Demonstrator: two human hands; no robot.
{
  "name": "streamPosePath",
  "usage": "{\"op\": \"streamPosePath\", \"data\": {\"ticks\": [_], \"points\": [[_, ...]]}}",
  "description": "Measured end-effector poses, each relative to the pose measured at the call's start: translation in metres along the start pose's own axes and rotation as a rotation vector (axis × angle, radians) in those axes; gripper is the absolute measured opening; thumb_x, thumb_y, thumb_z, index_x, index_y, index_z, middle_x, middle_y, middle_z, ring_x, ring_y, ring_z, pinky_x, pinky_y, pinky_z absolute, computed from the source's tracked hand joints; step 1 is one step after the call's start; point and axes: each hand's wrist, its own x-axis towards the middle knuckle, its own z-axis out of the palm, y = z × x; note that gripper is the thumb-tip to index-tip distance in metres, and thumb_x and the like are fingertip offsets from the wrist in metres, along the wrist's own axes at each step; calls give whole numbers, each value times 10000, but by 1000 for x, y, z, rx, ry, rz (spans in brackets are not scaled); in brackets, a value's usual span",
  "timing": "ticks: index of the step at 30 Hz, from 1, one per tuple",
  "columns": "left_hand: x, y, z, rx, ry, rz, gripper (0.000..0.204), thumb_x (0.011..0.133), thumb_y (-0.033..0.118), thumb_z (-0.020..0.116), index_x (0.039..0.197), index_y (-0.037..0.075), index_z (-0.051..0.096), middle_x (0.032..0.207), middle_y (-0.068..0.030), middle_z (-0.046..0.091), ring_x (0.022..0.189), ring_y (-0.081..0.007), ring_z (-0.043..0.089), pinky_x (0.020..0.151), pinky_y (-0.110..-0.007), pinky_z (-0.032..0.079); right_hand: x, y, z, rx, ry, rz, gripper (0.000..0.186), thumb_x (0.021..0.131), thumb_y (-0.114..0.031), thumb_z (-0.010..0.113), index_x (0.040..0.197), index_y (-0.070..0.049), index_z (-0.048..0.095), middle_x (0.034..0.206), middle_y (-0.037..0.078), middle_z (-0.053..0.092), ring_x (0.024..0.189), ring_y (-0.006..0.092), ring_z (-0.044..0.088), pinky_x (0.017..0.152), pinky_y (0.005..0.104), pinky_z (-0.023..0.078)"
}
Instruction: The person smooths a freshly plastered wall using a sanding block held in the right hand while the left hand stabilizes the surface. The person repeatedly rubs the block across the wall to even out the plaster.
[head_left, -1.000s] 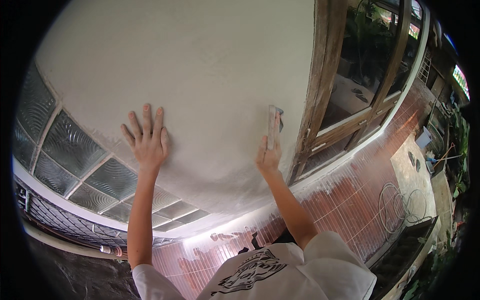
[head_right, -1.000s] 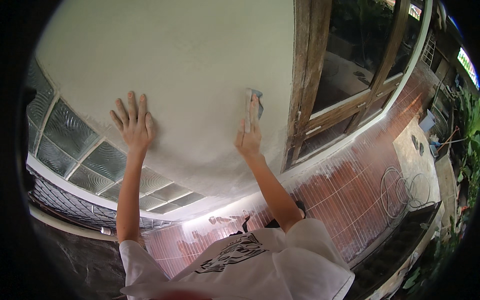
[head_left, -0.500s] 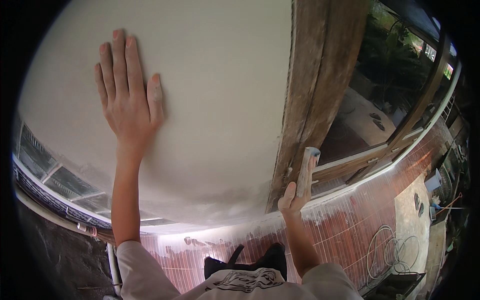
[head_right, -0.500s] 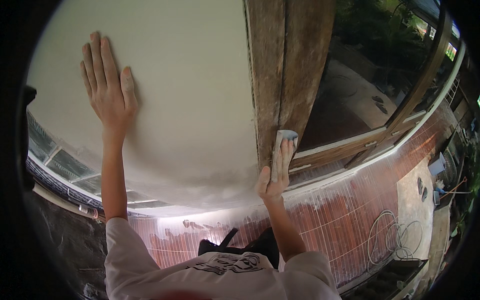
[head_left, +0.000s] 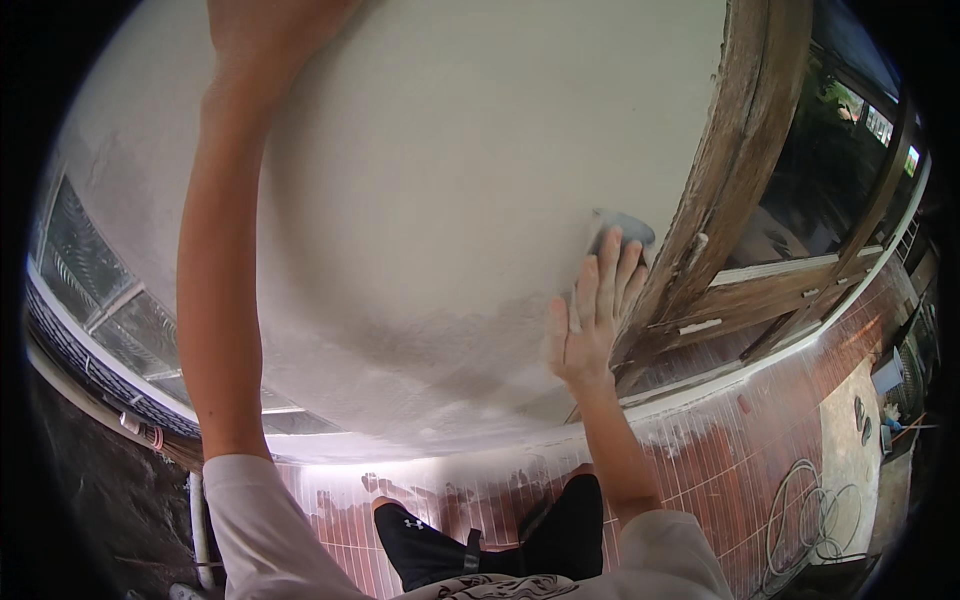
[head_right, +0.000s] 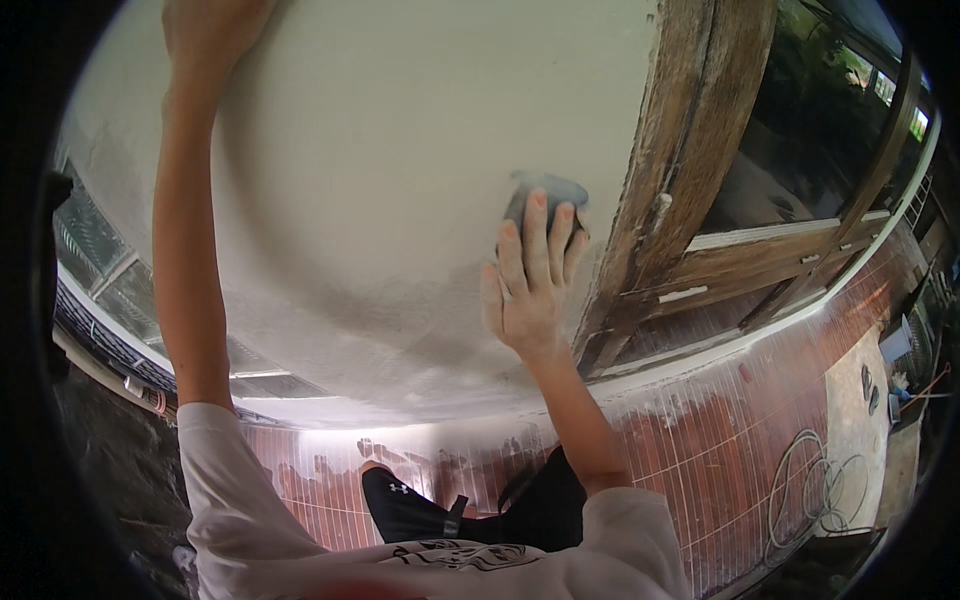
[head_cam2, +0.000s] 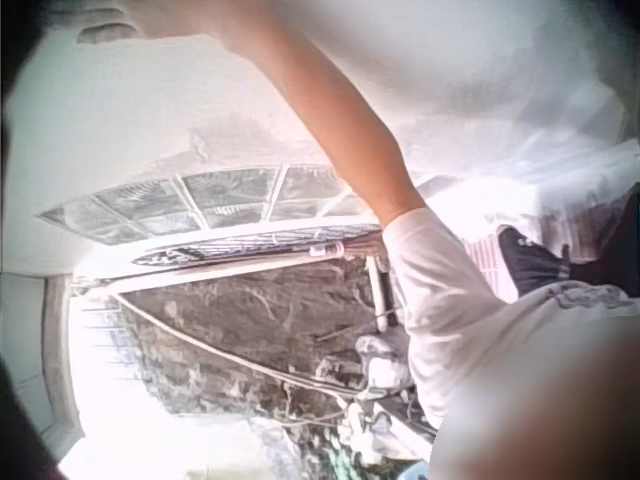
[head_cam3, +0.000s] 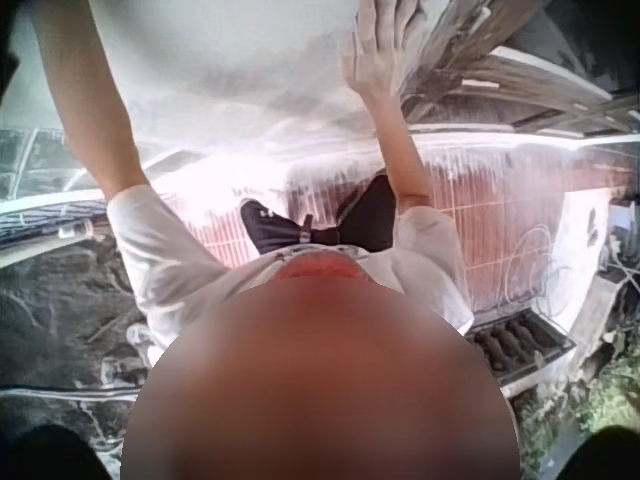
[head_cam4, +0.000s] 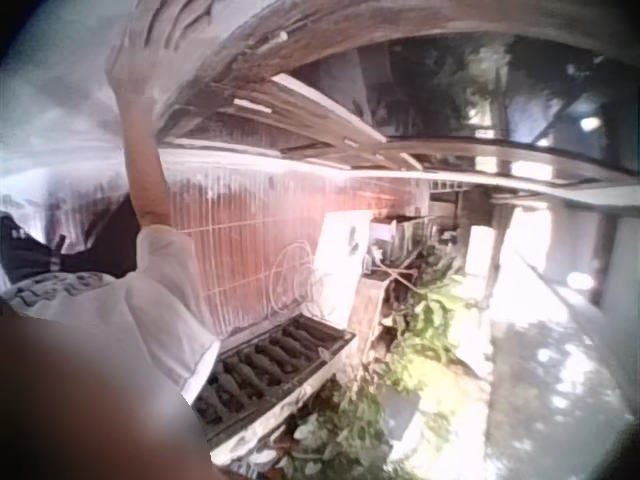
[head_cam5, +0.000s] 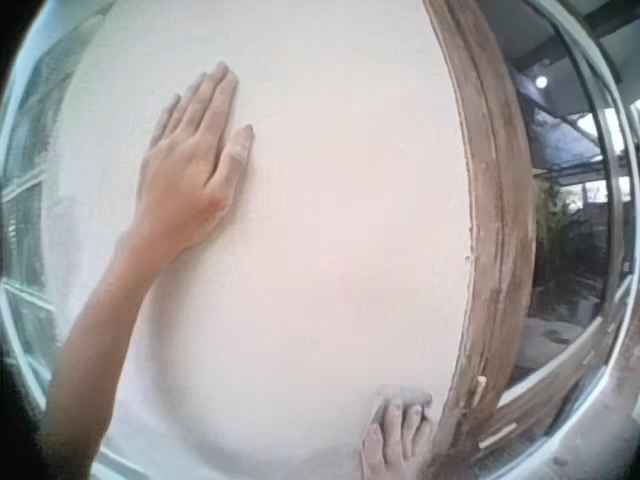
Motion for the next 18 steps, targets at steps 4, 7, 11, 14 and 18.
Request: {"op": "streamPosePath", "data": {"ticks": [4, 7, 11, 14, 18], "points": [[-37, -5, -40, -41, -131, -34, 589, 996, 275, 450, 1524, 29, 372, 1590, -162, 360, 1484, -356, 300, 1228, -491, 168, 21, -7, 23, -96, -11, -230, 621, 1030, -253, 451, 1586, -65, 248, 1620, 291, 202, 1521, 468, 105, 1208, 584, 23], [-62, -8, -66, -61, -249, -109, 598, 974, 258, 468, 1524, 41, 382, 1600, -163, 343, 1488, -383, 279, 1221, -519, 162, 42, -10, 34, -71, -20, -83, 622, 1023, -263, 469, 1581, -66, 275, 1631, 253, 210, 1528, 434, 120, 1213, 573, 61], [-92, -12, -85, -61, -308, -135, 602, 958, 243, 468, 1519, 37, 393, 1611, -166, 320, 1493, -403, 256, 1216, -534, 158, 55, -1, 43, -166, 19, 126, 629, 1015, -304, 487, 1572, -71, 311, 1646, 169, 240, 1529, 396, 162, 1215, 562, 123], [-116, -14, -92, -74, -334, -167, 592, 947, 241, 464, 1518, 92, 419, 1618, -140, 318, 1502, -382, 250, 1221, -533, 153, 43, -1, 49, -264, -36, -32, 612, 1015, -341, 478, 1559, -91, 351, 1633, 134, 294, 1524, 369, 203, 1219, 540, 143], [-140, -18, -89, -45, -248, -166, 550, 998, 329, 417, 1539, 228, 422, 1613, -8, 361, 1512, -286, 265, 1231, -490, 158, 36, -8, 48, -213, -27, -148, 569, 1015, -360, 466, 1529, -120, 420, 1611, 117, 348, 1511, 348, 252, 1219, 509, 164]]}}
